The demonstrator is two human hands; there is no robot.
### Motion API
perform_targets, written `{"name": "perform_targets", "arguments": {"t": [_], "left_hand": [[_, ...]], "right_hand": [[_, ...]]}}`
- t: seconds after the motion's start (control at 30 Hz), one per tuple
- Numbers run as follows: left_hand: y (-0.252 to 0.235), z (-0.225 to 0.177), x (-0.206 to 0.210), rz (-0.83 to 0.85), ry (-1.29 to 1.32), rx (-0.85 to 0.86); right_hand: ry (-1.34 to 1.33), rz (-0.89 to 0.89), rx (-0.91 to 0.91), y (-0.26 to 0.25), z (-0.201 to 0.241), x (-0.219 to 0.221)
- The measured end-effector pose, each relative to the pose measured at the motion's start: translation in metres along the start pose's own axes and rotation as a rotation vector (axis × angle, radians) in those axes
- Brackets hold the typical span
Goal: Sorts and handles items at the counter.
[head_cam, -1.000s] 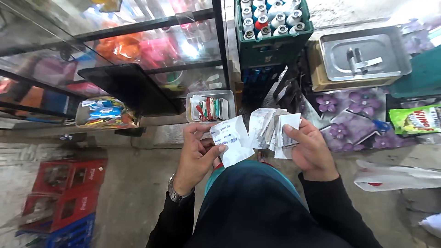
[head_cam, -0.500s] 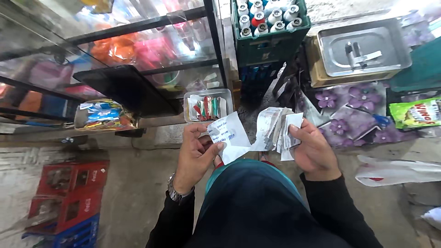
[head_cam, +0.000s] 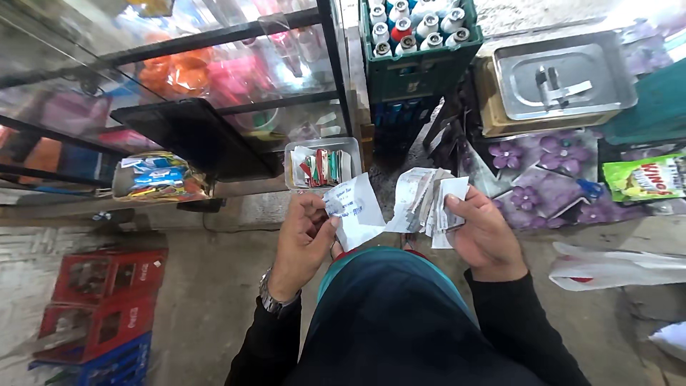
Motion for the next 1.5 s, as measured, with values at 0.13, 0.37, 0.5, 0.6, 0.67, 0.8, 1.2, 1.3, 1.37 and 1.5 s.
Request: {"name": "perform_targets", "arguments": {"t": [0.13,0.37,0.5,0.6,0.67,0.8,1.2,1.3,1.37,1.5], "left_hand": [[0.0,0.001,-0.001,0.019,-0.104,-0.004],[-0.001,0.002,0.001,0.034,-0.056,-0.027],[-0.002,0.003,0.003,0.046,-0.023,-0.042],[-0.003,0.003,0.004,0.062,-0.006,-0.048],[-0.005,0.003,0.005,0.069,0.012,-0.054],[-0.008,0.001,0.008,0.083,0.05,-0.064],[-0.01,0.0,0.01,0.076,0.061,-0.058],[-0.006,0.004,0.026,0.119,0.045,-0.041],[-0.003,0.007,0.04,0.158,0.072,-0.042],[0.002,0.008,0.06,0.187,0.147,-0.038]], "right_hand": [[0.006,0.011,-0.001,0.0,-0.001,0.001],[0.025,-0.005,-0.008,-0.001,-0.001,0.0],[0.021,-0.012,-0.005,-0.002,0.0,-0.001],[0.02,-0.013,0.002,-0.002,0.0,-0.001],[0.022,-0.017,0.009,-0.003,0.0,-0.001],[0.019,-0.002,0.01,-0.004,0.0,0.0],[0.038,0.006,0.045,-0.007,0.001,0.008],[0.143,0.048,0.06,-0.008,-0.002,0.014],[0.24,0.091,0.057,-0.008,-0.006,0.021],[0.318,0.144,0.026,-0.007,-0.014,0.028]]}}
Point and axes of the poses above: each hand's wrist, its own y-axis away from the middle knuckle, its own x-axis out of the palm, z = x × y, the point moved 9 cm from there along -y, towards the middle knuckle, and after that the axes turned 2 degrees about z, right-handed, at the moved point
